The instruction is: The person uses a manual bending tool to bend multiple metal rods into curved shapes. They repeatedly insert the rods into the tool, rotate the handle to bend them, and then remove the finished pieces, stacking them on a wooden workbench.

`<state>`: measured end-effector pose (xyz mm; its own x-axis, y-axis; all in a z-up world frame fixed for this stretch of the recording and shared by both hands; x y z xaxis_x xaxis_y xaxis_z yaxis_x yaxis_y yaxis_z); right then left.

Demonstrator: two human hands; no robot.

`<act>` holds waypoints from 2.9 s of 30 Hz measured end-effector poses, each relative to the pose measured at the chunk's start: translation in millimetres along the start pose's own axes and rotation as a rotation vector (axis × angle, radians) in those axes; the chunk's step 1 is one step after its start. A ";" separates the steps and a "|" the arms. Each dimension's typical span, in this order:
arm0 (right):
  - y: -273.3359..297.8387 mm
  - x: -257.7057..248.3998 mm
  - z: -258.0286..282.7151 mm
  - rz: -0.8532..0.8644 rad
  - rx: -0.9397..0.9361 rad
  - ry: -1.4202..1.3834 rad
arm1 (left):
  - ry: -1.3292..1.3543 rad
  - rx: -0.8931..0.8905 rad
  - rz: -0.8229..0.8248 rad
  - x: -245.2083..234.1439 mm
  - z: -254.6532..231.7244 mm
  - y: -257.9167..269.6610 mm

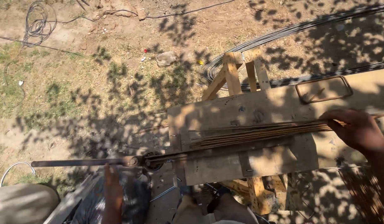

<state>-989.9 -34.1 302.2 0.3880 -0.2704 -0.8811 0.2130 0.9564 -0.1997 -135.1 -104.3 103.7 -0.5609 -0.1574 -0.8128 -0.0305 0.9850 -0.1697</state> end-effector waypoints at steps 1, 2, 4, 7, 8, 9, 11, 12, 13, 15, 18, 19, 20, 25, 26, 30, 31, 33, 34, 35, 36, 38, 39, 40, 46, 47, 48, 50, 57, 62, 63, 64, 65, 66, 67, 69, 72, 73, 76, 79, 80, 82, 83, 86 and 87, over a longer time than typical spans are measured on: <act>7.7 -17.2 8.2 -0.051 0.047 -0.054 | 0.389 -0.281 0.007 -38.5 -73.6 -26.5; 16.6 -15.1 8.8 -0.042 0.014 -0.067 | 0.383 -0.299 -0.025 -41.3 -89.6 -28.5; 27.3 -14.1 6.3 -0.011 0.010 -0.037 | 0.491 -0.352 0.135 -38.4 -122.3 -40.8; 43.6 14.3 11.8 0.210 0.076 -0.256 | 0.517 -0.367 0.163 -60.8 -159.4 -54.5; 43.8 26.3 28.1 0.219 0.058 -0.258 | 0.518 -0.379 0.146 -65.9 -161.5 -54.3; 44.5 35.4 43.6 0.227 0.032 -0.235 | 0.605 -0.386 0.108 -69.3 -166.1 -58.0; 40.7 59.0 64.4 0.233 -0.003 -0.209 | 0.697 -0.392 0.061 -70.2 -168.4 -61.4; 36.0 74.1 69.5 0.245 0.005 -0.232 | 0.665 -0.303 0.085 -67.3 -167.3 -61.7; 35.4 88.5 73.5 0.258 0.019 -0.255 | 0.629 -0.216 0.115 -63.7 -166.8 -60.5; 25.5 106.1 91.4 0.276 0.059 -0.189 | 0.687 -0.224 0.134 -57.3 -170.0 -50.5; 23.3 140.8 105.8 0.245 0.100 -0.113 | 0.684 -0.285 0.208 -45.4 -172.2 -33.5; 24.5 154.4 110.5 0.195 0.101 -0.105 | 0.623 -0.334 0.259 -42.0 -170.4 -28.0; 31.1 146.8 126.2 0.196 0.100 -0.102 | 0.625 -0.336 0.260 -38.1 -166.0 -23.4; 61.3 125.4 124.0 0.265 0.069 -0.434 | 0.645 -0.069 0.306 -55.2 -195.9 -21.9; 65.8 122.3 115.5 0.271 0.066 -0.432 | 0.647 -0.076 0.303 -52.3 -190.8 -19.5; 66.2 113.0 97.1 0.310 0.201 -0.203 | 0.561 -0.042 0.312 -50.8 -186.9 -28.0; 68.1 111.2 97.6 0.321 0.232 -0.238 | 0.561 -0.006 0.322 -53.8 -189.1 -28.8; 62.8 128.1 95.5 0.316 0.238 -0.231 | 0.560 0.015 0.321 -42.4 -178.0 -28.8; 59.5 136.2 94.0 0.311 0.238 -0.227 | 0.556 0.036 0.314 -36.7 -173.3 -30.3; 57.9 145.0 108.1 0.305 0.244 -0.225 | 0.559 0.042 0.320 -39.2 -175.0 -33.8; 55.8 152.3 124.7 0.232 0.111 -0.216 | 0.573 0.033 0.328 -41.7 -176.3 -37.2; 54.9 161.9 157.7 0.160 -0.016 -0.202 | 0.591 0.023 0.342 -44.8 -179.1 -41.7; 52.0 165.6 178.1 0.132 -0.110 -0.220 | 0.550 0.009 0.371 -46.6 -178.8 -46.1; 49.5 169.6 199.0 0.104 -0.203 -0.237 | 0.508 -0.004 0.399 -48.7 -177.9 -50.5; 47.7 200.9 203.1 -0.145 -0.163 0.083 | 0.418 -0.062 0.439 -38.7 -146.1 -56.0; 47.2 202.2 226.2 -0.144 -0.165 0.087 | 0.422 -0.063 0.438 -29.7 -133.2 -53.6; 46.8 204.1 249.5 -0.125 -0.184 0.040 | 0.584 -0.114 0.368 -20.9 -119.8 -51.4; 48.9 216.0 302.9 -0.105 -0.190 0.000 | 0.746 -0.165 0.308 -15.7 -108.2 -50.1; 20.5 264.6 436.6 0.514 -0.243 0.126 | 0.801 -0.200 0.396 26.5 -82.1 -48.8; 7.3 263.5 438.9 0.686 -0.232 0.130 | 0.864 -0.095 0.391 25.5 -85.2 -53.9; 9.5 268.1 434.2 0.618 -0.286 0.149 | 0.883 -0.103 0.411 19.7 -88.5 -53.4; 11.8 272.5 428.9 0.550 -0.340 0.168 | 0.903 -0.111 0.432 14.4 -92.0 -53.2; 15.0 279.8 420.1 0.556 -0.331 0.172 | 0.907 -0.114 0.441 26.5 -83.1 -50.4; 17.9 285.2 412.5 0.467 -0.405 0.173 | 0.925 -0.132 0.474 39.4 -74.7 -47.5; 20.3 290.6 405.4 0.377 -0.479 0.173 | 0.942 -0.149 0.505 51.6 -66.3 -45.4; 19.3 295.3 398.4 0.378 -0.502 0.175 | 0.908 -0.101 0.529 44.0 -68.3 -51.7; 18.7 291.7 401.6 0.355 -0.541 0.173 | 0.862 -0.041 0.579 29.8 -75.0 -59.6; 19.8 287.9 403.8 0.336 -0.559 0.170 | 0.851 -0.035 0.606 25.6 -78.6 -59.6; 26.3 297.4 394.6 0.260 -0.580 0.262 | 0.863 -0.060 0.608 2.4 -87.7 -66.6; 26.0 292.2 399.4 0.220 -0.578 0.284 | 0.876 -0.080 0.615 6.7 -83.7 -67.1; 33.2 292.4 399.3 0.231 -0.565 0.284 | 0.876 -0.087 0.630 12.5 -77.2 -57.9; 27.3 294.1 400.2 0.171 -0.624 0.253 | 0.953 -0.150 0.656 28.6 -66.5 -57.2; 28.6 296.5 396.8 0.172 -0.624 0.253 | 0.954 -0.150 0.656 11.3 -78.1 -64.0; 30.8 304.5 388.4 0.199 -0.632 0.288 | 0.955 -0.327 0.736 -18.6 -96.1 -77.6; 32.2 307.0 385.8 0.213 -0.622 0.302 | 0.962 -0.357 0.727 -15.3 -92.8 -78.3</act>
<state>-518.0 -128.8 190.6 0.0805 -0.1149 -0.9901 -0.4240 0.8950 -0.1384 -200.9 -172.5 181.1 -0.9123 0.3957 0.1059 0.4009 0.8097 0.4285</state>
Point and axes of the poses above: each hand's wrist, its own y-axis away from the middle knuckle, its own x-axis out of the palm, z = x × y, the point moved 2 cm from there along -y, towards the middle knuckle, and after that the axes turned 11 degrees about x, right-handed, at the moved point
